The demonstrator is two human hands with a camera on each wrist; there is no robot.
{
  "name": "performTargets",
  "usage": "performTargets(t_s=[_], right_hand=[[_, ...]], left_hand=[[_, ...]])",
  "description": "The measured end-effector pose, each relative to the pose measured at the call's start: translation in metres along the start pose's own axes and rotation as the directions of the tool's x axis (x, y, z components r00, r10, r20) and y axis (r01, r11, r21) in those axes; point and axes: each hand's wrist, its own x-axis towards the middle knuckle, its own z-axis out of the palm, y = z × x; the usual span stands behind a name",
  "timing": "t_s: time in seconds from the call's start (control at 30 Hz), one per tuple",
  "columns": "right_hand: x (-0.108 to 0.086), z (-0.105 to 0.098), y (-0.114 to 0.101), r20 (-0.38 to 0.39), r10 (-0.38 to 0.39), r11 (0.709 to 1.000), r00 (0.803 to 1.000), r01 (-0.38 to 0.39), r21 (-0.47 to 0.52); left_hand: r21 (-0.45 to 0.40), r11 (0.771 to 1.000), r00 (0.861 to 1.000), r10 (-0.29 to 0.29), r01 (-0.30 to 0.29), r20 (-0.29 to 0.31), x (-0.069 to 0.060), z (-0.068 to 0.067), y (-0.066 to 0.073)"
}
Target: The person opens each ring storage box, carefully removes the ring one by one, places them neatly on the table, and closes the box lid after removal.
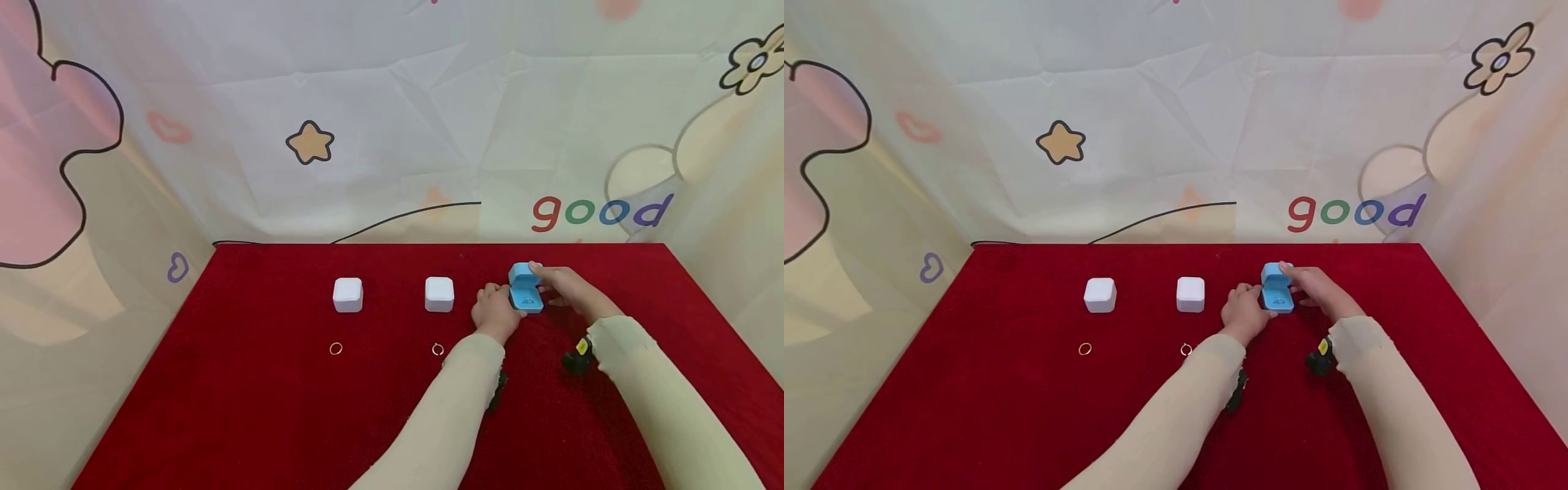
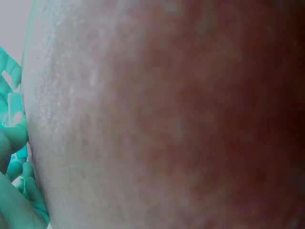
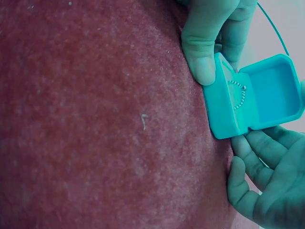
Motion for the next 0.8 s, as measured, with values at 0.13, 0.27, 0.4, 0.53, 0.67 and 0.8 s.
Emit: performTargets(t_s=[0.13, 0.27, 0.4, 0.53, 0.67, 0.8], right_hand=[[-0.001, 0.0, -0.001, -0.005, 0.009, 1.0, 1.0, -0.009, 0.01], [-0.002, 0.002, -0.002, -0.011, 0.013, 1.0, 1.0, -0.013, 0.011], [-0.001, 0.005, -0.002, -0.029, 0.009, 1.0, 1.0, -0.009, 0.006], [0.0, 0.007, -0.001, -0.047, 0.003, 1.0, 0.999, -0.003, 0.008], [0.0, 0.007, 0.001, -0.045, -0.003, 1.0, 0.999, 0.003, 0.001], [-0.001, 0.005, 0.001, -0.035, -0.003, 1.0, 0.999, 0.003, -0.003]], left_hand=[[-0.001, 1.0, 1.0, 0.011, -0.011, -0.018, 0.005, 0.007, -0.001], [0.005, 1.0, 1.0, 0.01, -0.01, -0.013, 0.005, 0.007, -0.001], [0.003, 1.0, 1.0, -0.001, 0.001, 0.004, 0.0, -0.002, 0.001], [-0.011, 1.0, 1.0, -0.001, 0.0, -0.004, -0.004, -0.006, 0.001], [-0.011, 1.0, 1.0, 0.003, -0.003, 0.009, -0.005, -0.007, 0.001], [-0.008, 1.0, 1.0, 0.006, -0.006, 0.008, -0.003, -0.004, 0.001]])
